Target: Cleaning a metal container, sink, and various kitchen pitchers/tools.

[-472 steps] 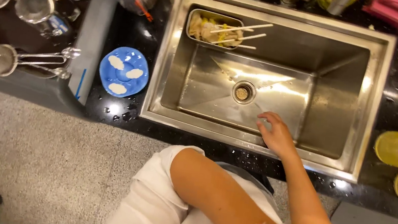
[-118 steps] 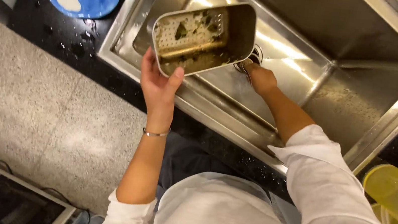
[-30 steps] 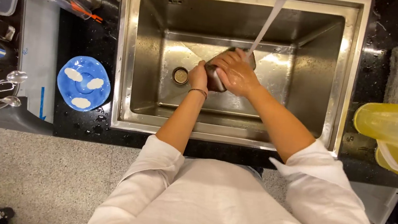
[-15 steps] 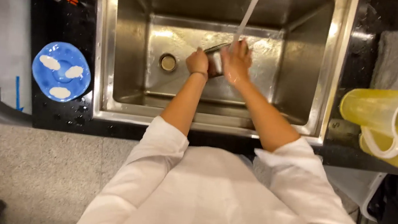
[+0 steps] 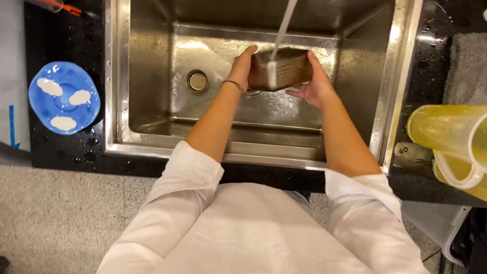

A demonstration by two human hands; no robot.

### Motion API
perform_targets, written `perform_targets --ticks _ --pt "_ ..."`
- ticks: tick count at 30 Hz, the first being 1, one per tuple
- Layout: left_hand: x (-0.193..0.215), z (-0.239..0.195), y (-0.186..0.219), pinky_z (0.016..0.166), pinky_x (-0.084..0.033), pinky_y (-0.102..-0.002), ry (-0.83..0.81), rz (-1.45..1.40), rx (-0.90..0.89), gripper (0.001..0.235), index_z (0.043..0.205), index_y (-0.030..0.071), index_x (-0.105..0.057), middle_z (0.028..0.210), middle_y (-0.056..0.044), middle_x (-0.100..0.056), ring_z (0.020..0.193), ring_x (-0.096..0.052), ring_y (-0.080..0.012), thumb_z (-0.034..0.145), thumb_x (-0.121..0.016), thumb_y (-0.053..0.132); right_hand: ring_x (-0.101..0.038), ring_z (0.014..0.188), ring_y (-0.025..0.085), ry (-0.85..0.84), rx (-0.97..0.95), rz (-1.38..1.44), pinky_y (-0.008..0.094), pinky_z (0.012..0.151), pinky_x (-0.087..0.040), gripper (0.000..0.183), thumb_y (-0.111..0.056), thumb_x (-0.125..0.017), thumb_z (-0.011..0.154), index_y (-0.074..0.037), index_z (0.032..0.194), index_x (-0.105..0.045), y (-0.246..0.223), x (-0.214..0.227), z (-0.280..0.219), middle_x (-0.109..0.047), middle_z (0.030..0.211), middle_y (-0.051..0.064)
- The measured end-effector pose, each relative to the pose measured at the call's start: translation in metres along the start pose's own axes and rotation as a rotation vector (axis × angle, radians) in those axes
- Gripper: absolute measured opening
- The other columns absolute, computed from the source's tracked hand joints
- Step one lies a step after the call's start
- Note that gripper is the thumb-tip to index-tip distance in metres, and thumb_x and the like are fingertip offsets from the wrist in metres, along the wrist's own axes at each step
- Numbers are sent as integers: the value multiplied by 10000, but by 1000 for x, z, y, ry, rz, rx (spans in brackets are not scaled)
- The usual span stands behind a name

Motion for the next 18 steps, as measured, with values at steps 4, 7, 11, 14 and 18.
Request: perform_targets --ticks 4,7,11,14,18 --pt "-85 -81 59 842 -563 -437 -554 -293 244 301 1029 107 -683 966 -74 -730 917 -696 -255 926 -615 381 -621 1193 438 -68 36 203 637 999 -528 863 -730 -565 849 -152 1477 -435 12 39 23 -574 1401 152" --pt "-105 -89 45 856 -588 -432 -666 -351 345 325 1061 108 -664 1011 -81 -746 942 -728 -257 883 -622 377 -650 1111 460 37 -33 241 599 952 -565 883 -792 -498 881 -117 1449 -471 35 51 29 -621 1289 216" --pt "-103 -48 -9 772 -607 -462 -706 -434 443 304 1019 85 -674 949 -99 -725 812 -712 -289 928 -649 374 -646 955 356 182 0 -13 489 794 -563 850 -837 -409 791 -238 1384 -520 24 43 4 -697 1059 96" --pt "-76 -67 11 793 -609 -456 -601 -563 393 350 1044 49 -705 980 -99 -733 847 -722 -271 919 -613 363 -621 1059 232 258 214 -95 454 799 -485 835 -804 -556 860 -143 1368 -605 7 48 3 -693 1083 -8" --pt "-40 -61 35 829 -592 -431 -511 -593 211 304 1074 66 -717 1036 -91 -737 901 -719 -264 949 -639 332 -606 1076 228 72 207 78 480 887 -470 791 -763 -575 891 -143 1382 -599 -16 4 -16 -704 1121 -5"
Point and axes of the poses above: each hand's wrist, its own z-axis towards the middle knuckle, its own x-axis out of the back of the hand, y = z × x, the point moved 9 cm from there along z, towards the middle knuckle
